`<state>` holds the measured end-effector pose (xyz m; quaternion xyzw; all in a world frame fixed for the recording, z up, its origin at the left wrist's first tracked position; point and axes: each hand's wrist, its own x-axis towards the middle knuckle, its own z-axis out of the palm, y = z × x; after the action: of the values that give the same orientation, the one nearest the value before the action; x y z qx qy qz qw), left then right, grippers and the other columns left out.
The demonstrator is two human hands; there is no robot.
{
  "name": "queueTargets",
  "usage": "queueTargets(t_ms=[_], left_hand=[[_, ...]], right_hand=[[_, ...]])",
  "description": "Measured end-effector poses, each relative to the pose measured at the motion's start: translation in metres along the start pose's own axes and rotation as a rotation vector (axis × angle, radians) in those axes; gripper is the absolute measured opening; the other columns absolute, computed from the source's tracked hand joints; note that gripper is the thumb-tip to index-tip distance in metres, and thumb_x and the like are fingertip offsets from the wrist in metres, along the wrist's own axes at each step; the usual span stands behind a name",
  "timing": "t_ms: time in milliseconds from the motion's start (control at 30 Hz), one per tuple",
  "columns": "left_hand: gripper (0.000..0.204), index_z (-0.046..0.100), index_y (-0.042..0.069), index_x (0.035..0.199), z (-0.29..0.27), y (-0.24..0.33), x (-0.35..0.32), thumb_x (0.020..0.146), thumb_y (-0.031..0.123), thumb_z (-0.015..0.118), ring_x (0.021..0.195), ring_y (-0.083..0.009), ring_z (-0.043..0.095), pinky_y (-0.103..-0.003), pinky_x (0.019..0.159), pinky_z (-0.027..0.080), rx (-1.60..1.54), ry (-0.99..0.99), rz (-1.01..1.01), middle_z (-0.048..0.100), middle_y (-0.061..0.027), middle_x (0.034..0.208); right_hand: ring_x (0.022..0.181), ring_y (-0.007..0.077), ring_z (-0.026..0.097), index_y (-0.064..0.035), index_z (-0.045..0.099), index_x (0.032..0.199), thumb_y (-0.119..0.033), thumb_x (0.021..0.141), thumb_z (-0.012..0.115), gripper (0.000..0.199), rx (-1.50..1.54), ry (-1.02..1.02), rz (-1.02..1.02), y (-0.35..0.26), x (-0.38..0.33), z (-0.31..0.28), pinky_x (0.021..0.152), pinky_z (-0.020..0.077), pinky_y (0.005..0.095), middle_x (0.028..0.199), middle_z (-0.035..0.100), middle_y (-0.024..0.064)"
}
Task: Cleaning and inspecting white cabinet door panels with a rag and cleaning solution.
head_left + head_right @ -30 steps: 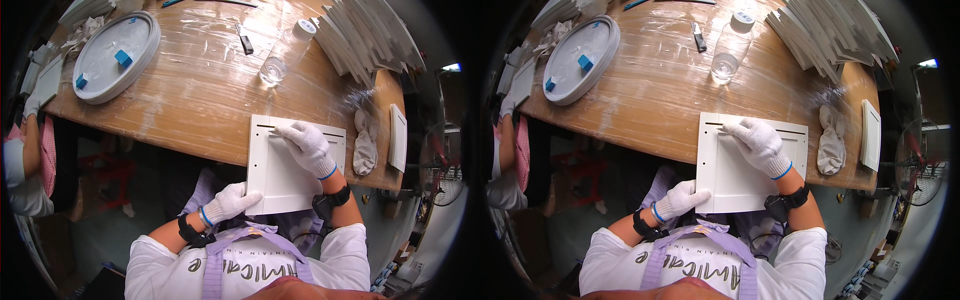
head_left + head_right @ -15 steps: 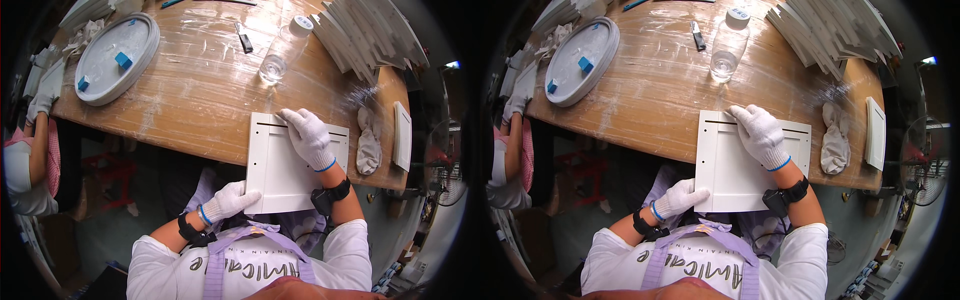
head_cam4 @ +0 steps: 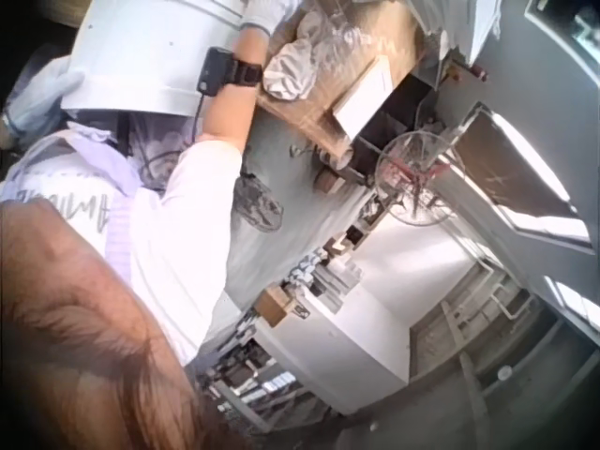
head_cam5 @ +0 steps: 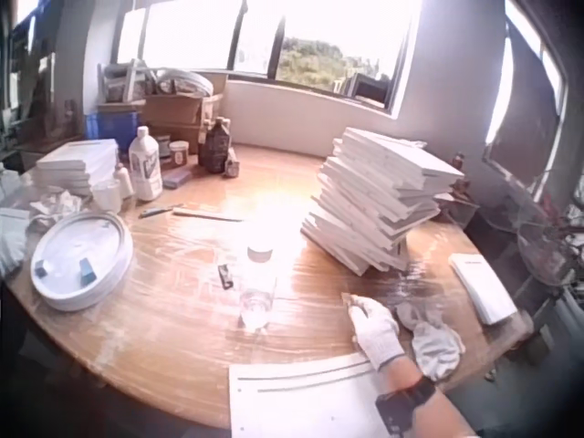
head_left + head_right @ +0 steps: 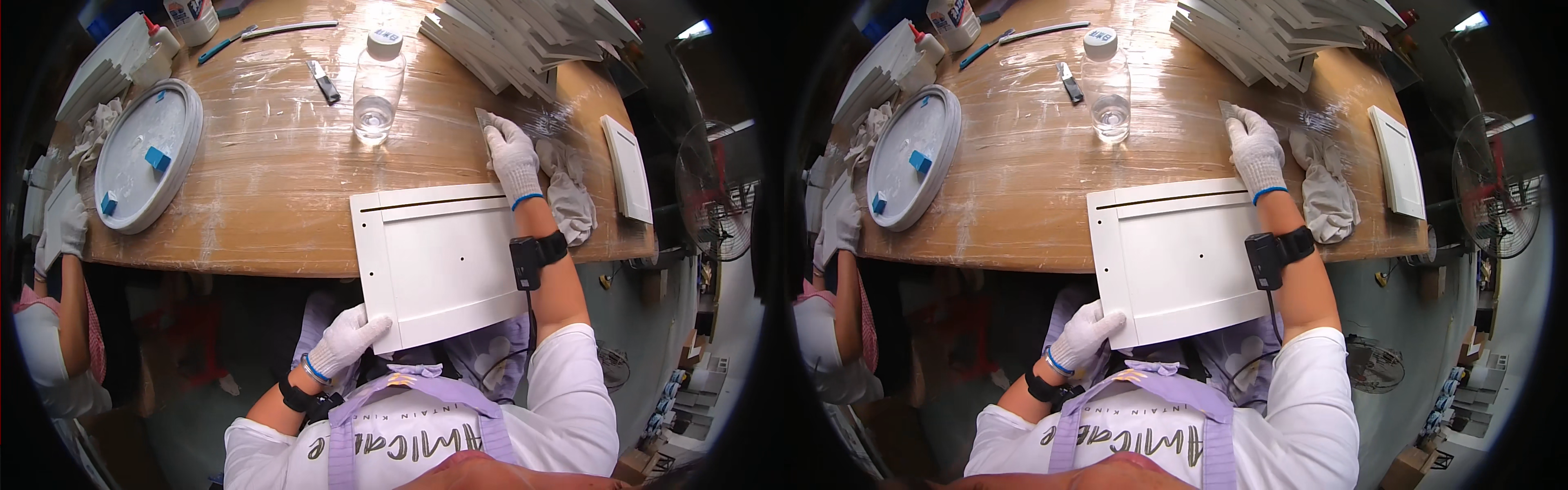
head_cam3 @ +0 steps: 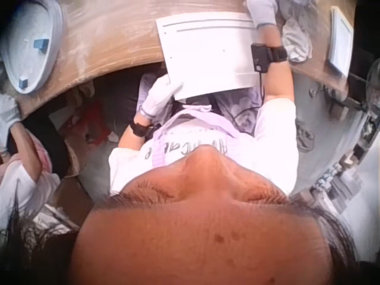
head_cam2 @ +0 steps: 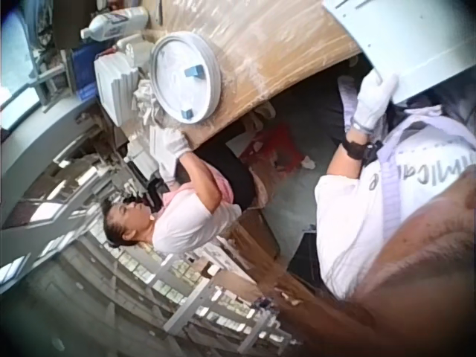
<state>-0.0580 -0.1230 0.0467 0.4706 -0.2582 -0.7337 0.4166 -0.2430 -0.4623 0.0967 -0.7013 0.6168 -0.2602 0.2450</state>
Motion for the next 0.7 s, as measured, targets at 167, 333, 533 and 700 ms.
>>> queueTargets(t_ms=[167,333,533,700], left_hand=[[0.046,0.048,-0.008,0.13,0.001,0.001,-0.005,0.095,0.021,0.056,0.104,-0.0145,0.058,-0.03,0.093,0.046,-0.021,0.036,0.011,0.063,-0.0113,0.117],[0.054,0.035,-0.002,0.141,0.017,0.012,-0.006,0.096,0.023,0.052,0.117,-0.0283,0.056,-0.044,0.089,0.053,-0.339,-0.043,0.052,0.053,-0.0175,0.13],[0.057,0.027,0.002,0.145,0.023,0.015,-0.008,0.1,0.035,0.041,0.124,-0.0442,0.049,-0.062,0.09,0.051,-0.598,-0.161,0.088,0.042,-0.0222,0.141],[0.057,0.028,0.003,0.145,0.027,0.015,-0.016,0.103,0.042,0.03,0.126,-0.047,0.046,-0.065,0.09,0.05,-0.701,-0.123,0.084,0.039,-0.0233,0.144]], right_hand=[[0.123,0.0349,0.049,-0.016,0.052,0.135,-0.037,0.088,0.061,0.053,-0.758,0.317,-0.198,0.028,-0.002,-0.08,0.103,0.042,0.0416,0.137,0.051,0.0144],[0.125,0.0359,0.048,-0.0185,0.045,0.14,-0.033,0.089,0.058,0.055,-1.097,0.27,-0.219,0.105,-0.026,-0.121,0.103,0.0423,0.043,0.142,0.045,0.0174],[0.106,0.0265,0.062,-0.0093,0.052,0.134,-0.027,0.092,0.06,0.046,-0.276,0.244,0.088,0.113,-0.044,-0.152,0.093,0.0482,0.0364,0.124,0.061,0.0167],[0.088,0.0178,0.064,-0.0009,0.065,0.114,-0.023,0.091,0.059,0.033,0.258,-0.495,-0.002,0.048,-0.081,-0.139,0.083,0.0506,0.0301,0.097,0.07,0.007]])
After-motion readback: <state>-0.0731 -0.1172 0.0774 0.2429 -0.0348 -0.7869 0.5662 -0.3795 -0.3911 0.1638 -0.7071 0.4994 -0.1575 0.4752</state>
